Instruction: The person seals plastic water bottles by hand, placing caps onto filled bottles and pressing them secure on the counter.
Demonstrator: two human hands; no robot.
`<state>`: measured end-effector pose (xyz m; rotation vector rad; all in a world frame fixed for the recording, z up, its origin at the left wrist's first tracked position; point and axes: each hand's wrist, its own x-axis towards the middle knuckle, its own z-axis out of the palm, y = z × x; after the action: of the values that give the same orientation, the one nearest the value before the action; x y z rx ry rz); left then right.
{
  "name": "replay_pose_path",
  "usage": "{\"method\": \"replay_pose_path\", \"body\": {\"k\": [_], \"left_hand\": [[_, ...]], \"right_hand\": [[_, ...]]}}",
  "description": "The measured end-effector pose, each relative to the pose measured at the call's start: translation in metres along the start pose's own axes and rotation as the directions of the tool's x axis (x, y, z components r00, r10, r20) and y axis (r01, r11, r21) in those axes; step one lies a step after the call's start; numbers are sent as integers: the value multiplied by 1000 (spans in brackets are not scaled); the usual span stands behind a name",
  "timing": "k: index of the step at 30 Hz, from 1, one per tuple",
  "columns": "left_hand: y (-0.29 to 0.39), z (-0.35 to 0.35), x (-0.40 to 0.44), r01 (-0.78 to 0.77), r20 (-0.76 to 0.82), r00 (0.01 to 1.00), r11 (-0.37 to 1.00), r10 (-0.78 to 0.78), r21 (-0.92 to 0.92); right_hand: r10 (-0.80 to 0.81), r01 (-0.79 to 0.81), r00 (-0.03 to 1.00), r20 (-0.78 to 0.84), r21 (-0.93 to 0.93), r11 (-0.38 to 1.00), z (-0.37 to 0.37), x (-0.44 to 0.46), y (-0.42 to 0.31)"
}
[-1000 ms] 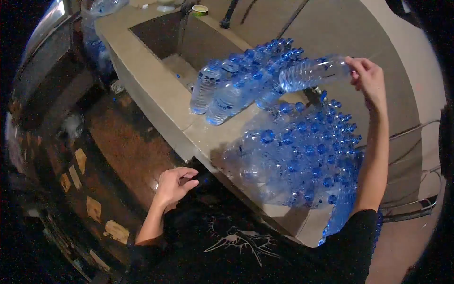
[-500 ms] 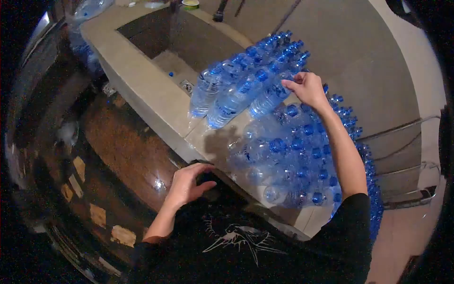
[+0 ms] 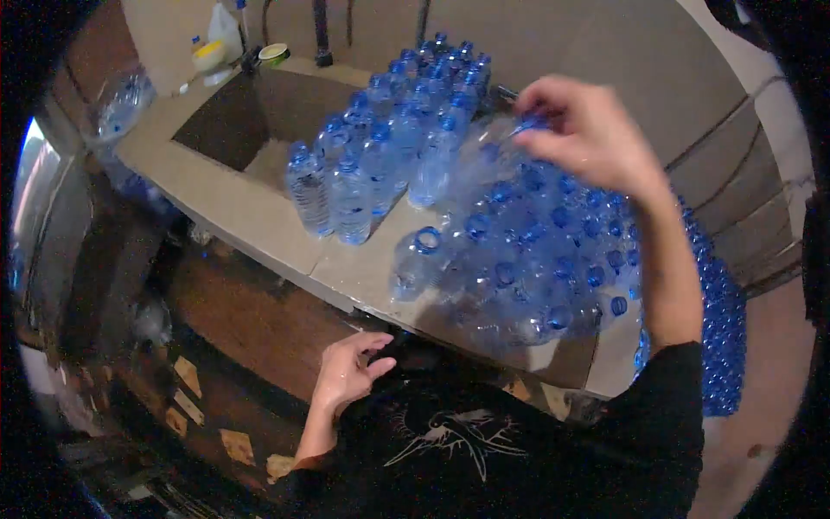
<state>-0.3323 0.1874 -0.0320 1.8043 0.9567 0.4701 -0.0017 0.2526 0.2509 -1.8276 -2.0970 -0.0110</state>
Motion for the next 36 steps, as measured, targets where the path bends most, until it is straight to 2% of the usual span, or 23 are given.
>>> {"method": "replay_pose_path", "body": {"k": [1, 2, 3, 4, 5, 8, 10, 12, 13, 14, 15, 17, 19, 20, 21, 23, 24, 26, 27, 30, 31, 33, 36], "left_hand": [[7, 6, -2, -45, 52, 998, 999, 44, 5], [15, 14, -2, -90, 105, 990, 996, 89, 6], [26, 24, 0, -162, 181, 970, 987, 159, 2], [34, 38, 1, -250, 253, 937, 968, 242, -1], [47, 52, 5, -336, 318, 887, 940, 335, -54], [102, 105, 14, -524, 462, 729, 846, 505, -97], [136, 149, 18, -389, 505, 688, 853, 520, -348], [169, 203, 23, -428, 373, 722, 800, 583, -421], [180, 236, 29, -566, 216, 721, 739, 658, -364], [189, 265, 36, -686, 59, 683, 666, 728, -293], [204, 283, 41, -689, 39, 696, 682, 717, -245], [234, 319, 50, -698, -31, 712, 702, 702, -139], [232, 351, 60, -538, 114, 825, 832, 553, -138], [226, 363, 66, -448, 176, 869, 886, 463, -115], [224, 375, 70, -409, 125, 897, 903, 424, -132], [220, 392, 81, -333, 23, 940, 928, 342, -168], [216, 401, 93, -378, -47, 926, 910, 376, -172], [207, 412, 116, -456, -191, 885, 872, 424, -179], [207, 414, 126, -479, -177, 872, 870, 456, -121], [203, 428, 154, -596, -308, 747, 799, 590, 84], [191, 435, 164, -560, -314, 747, 809, 586, 179], [190, 436, 168, -568, -330, 763, 820, 556, 70], [201, 428, 164, -446, -249, 863, 894, 439, 29]], "right_hand": [[-53, 56, 996, -73, 48, 997, -30, -16, 8], [15, 10, 992, -129, 186, 983, -58, -39, 10], [82, -41, 976, -203, 196, 980, -83, -63, 15], [237, -190, 944, -227, 211, 959, -111, -91, 13], [277, -213, 874, -398, 197, 957, -122, -118, 12], [294, -252, 696, -655, 161, 954, -154, -211, 49], [316, -319, 518, -795, 164, 933, -156, -272, 57], [350, -360, 496, -795, 178, 916, -135, -313, 60], [374, -393, 480, -793, 187, 900, -120, -331, 60], [451, -441, 524, -723, 223, 869, -107, -349, 63], [521, -485, 562, -642, 255, 837, -96, -364, 69], [513, -525, 645, -566, 160, 836, -70, -387, 94], [574, -513, 679, -457, 264, 817, -47, -401, 126], [557, -482, 680, -477, 281, 830, -39, -404, 137], [538, -446, 680, -498, 301, 843, -28, -407, 149], [721, -285, 429, -544, 676, 679, 9, -406, 179], [801, -150, 305, -515, 805, 574, 32, -407, 198], [774, -358, 257, -579, 687, 633, 102, -412, 242], [752, -455, 243, -612, 613, 646, 126, -413, 260], [507, -613, 273, -818, 258, 746, 161, -404, 278], [582, -654, 296, -757, 284, 701, 174, -404, 289], [727, -524, 320, -607, 526, 670, 166, -397, 286], [656, -671, 307, -690, 331, 663, 172, -391, 290]]}}
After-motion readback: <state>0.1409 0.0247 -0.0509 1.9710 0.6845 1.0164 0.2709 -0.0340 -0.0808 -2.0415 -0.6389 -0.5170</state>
